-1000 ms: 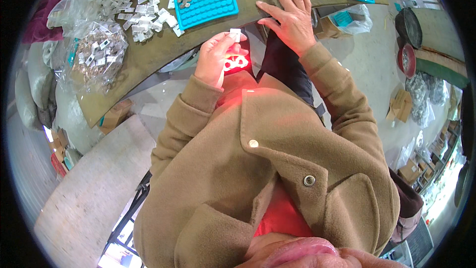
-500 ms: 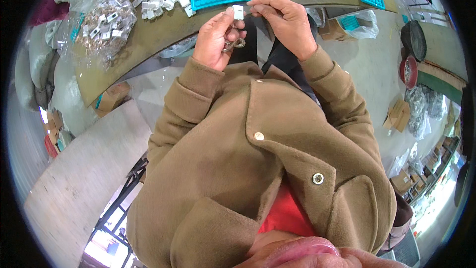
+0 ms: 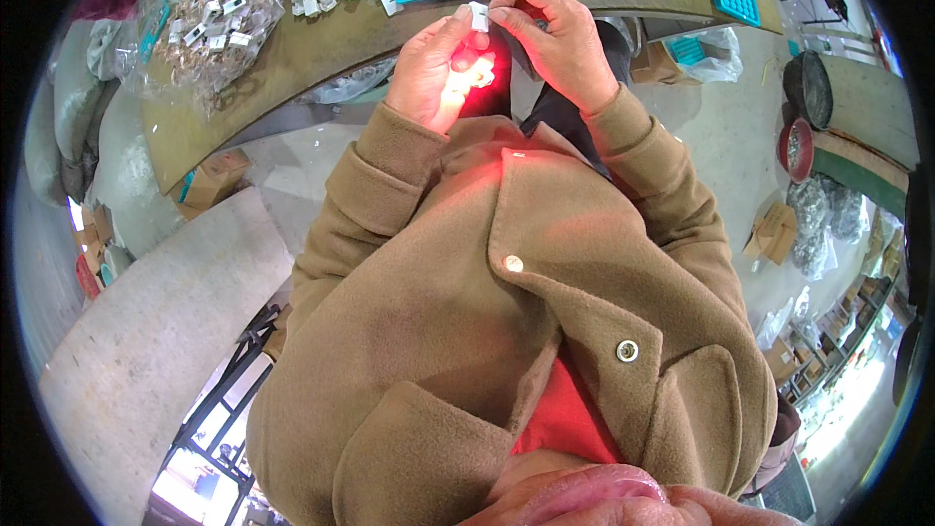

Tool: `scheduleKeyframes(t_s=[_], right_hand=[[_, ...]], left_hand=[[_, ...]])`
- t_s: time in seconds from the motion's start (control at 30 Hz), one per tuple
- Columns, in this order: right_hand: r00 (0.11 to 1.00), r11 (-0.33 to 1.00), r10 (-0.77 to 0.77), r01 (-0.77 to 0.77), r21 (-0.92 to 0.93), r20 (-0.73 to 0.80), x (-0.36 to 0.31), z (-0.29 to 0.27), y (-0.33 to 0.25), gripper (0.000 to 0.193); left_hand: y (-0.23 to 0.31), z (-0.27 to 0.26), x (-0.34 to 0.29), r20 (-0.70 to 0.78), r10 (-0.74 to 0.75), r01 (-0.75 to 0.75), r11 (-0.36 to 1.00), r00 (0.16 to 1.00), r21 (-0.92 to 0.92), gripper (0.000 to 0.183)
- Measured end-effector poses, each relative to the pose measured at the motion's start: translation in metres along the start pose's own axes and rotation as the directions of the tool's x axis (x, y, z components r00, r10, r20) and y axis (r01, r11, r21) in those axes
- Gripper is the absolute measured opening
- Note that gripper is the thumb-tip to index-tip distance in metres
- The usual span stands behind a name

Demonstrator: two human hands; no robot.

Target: The person repeatedly picks small white rectangular electronic components and metallic pins from a table, inserts the pins into the components, and places the assembled units into a blue tray. The person handles items one at a time and continues the cycle throughout the clip.

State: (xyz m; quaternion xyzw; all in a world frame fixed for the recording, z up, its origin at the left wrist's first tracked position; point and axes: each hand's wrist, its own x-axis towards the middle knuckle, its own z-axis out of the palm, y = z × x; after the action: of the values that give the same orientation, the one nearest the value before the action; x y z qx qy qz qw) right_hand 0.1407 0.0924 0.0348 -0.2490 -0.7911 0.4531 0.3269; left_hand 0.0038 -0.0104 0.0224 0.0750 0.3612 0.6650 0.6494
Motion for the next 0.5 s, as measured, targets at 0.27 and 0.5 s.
scheduleKeyframes(t_s=[0.27, 0.5], right_hand=[[0.992, 0.995, 0.090, -0.094, 0.038, 0.093, 0.004, -0.003, -0.004, 0.010], [0.985, 0.969, 0.159, -0.170, 0.180, 0.074, 0.011, -0.002, -0.008, 0.012]], left_hand=[[-0.001, 0.004, -0.003, -0.066, 0.146, -0.115, 0.931, 0.987, 0.346, 0.021], [0.012, -0.002, 0.002, -0.076, -0.030, 0.038, 0.994, 0.997, 0.105, 0.023]])
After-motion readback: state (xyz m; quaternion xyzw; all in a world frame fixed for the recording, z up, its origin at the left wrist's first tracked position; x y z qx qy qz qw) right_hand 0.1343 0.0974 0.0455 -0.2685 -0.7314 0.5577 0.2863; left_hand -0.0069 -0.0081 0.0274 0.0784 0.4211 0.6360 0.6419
